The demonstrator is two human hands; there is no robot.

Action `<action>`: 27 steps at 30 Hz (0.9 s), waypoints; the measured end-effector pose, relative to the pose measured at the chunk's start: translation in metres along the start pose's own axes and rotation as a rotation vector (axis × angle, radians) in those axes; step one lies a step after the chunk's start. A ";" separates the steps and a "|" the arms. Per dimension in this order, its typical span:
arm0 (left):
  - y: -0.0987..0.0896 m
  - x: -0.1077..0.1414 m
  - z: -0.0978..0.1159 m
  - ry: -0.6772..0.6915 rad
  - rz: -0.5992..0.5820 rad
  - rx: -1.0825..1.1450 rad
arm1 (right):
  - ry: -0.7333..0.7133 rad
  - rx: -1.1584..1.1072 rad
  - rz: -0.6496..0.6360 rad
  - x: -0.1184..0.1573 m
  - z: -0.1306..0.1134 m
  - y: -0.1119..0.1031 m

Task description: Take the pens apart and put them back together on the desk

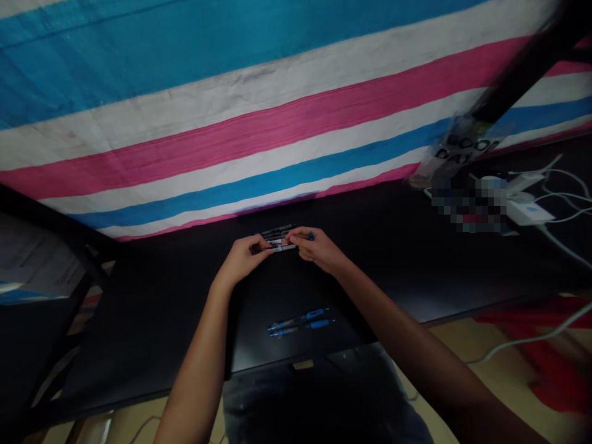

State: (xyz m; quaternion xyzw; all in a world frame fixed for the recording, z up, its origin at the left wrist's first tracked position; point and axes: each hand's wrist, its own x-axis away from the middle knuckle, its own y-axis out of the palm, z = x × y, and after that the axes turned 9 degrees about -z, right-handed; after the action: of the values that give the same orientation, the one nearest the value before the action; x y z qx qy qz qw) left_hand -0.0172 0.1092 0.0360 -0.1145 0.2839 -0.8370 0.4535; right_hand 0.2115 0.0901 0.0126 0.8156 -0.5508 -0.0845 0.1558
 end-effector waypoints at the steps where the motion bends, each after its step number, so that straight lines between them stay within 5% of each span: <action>1: 0.000 0.000 -0.001 -0.001 0.000 0.000 | -0.001 0.000 0.002 0.000 0.000 0.000; 27: 0.004 0.000 0.000 -0.022 0.003 0.026 | -0.088 0.103 0.036 -0.001 0.005 0.002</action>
State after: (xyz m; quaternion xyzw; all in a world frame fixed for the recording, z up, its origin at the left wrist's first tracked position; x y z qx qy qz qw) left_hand -0.0141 0.1074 0.0338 -0.1174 0.2681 -0.8386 0.4595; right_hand 0.2075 0.0896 0.0083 0.8079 -0.5754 -0.0890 0.0906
